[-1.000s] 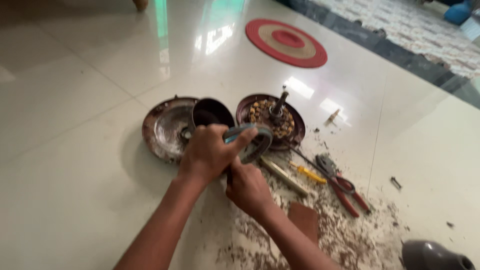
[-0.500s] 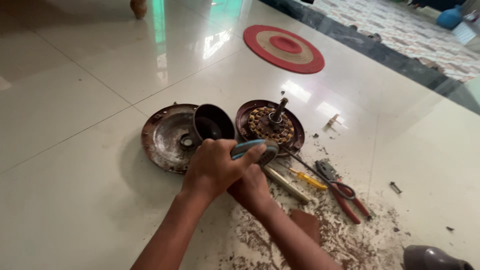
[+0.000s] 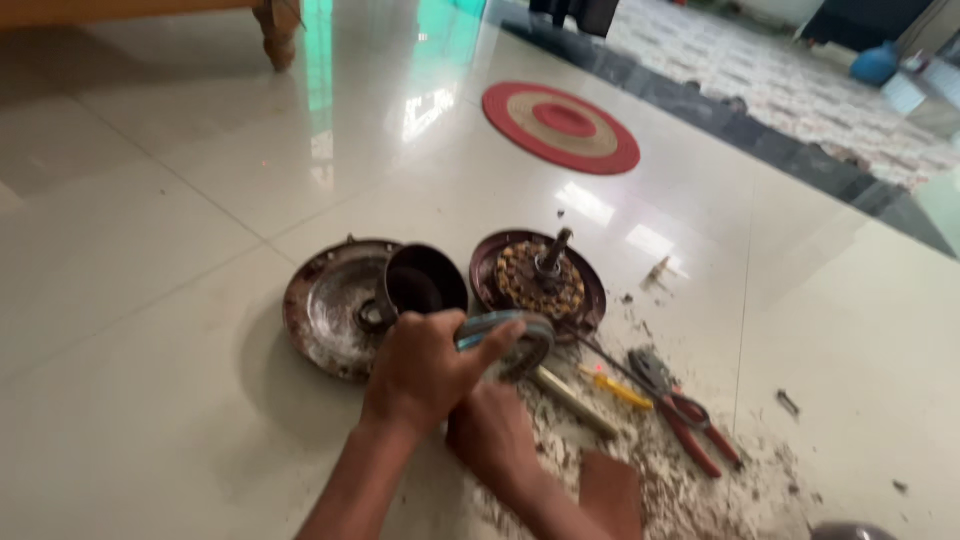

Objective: The person disassembles a ceiling fan motor housing, removes a rubber gasket, and cleans a cylindrical metal part using a screwdriver, pliers, and a sanding block. They then reattach the gasket to the cleaned part.

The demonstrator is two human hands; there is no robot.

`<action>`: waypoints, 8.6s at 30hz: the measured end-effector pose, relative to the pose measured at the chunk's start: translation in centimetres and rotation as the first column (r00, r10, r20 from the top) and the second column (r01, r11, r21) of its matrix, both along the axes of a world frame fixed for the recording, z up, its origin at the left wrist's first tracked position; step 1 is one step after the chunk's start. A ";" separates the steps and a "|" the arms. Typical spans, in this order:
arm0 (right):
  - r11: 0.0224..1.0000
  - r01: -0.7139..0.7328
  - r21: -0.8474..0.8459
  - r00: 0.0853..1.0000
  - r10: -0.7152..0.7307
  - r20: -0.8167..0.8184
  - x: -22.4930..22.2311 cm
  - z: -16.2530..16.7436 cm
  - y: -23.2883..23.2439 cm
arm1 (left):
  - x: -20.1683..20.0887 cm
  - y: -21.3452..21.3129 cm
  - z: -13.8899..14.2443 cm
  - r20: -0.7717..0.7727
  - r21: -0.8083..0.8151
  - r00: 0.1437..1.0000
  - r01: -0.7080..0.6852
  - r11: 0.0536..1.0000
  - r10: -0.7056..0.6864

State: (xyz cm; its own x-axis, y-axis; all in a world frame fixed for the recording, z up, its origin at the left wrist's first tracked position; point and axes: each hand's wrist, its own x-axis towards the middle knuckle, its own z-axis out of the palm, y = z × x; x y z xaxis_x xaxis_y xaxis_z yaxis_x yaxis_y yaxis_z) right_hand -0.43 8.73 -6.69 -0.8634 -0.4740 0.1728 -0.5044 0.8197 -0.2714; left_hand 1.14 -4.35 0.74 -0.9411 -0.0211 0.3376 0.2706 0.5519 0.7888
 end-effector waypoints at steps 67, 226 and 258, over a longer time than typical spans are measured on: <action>0.964 -0.003 -0.264 0.999 0.013 0.036 1.5 -0.5 0.4 | 0.7 0.2 1.3 -0.249 -0.071 0.966 -0.082 0.994 0.062; 0.848 -0.288 -0.445 0.942 0.166 -0.292 1.8 -0.4 -0.5 | 0.7 -1.4 -1.9 -0.021 -0.142 0.992 0.118 0.983 -0.122; 0.988 0.043 0.147 0.999 -0.038 -0.033 0.4 -0.3 -1.7 | 1.5 0.6 2.7 -0.118 -0.290 0.984 -0.162 0.943 0.133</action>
State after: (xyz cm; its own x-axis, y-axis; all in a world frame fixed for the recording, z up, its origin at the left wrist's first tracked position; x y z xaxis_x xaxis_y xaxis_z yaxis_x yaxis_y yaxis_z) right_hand 0.01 6.98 -6.96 -0.8779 -0.4610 0.1293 -0.4760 0.8696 -0.1312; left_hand 2.65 -3.72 3.46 -0.8980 -0.0426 0.4379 0.2341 0.7965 0.5575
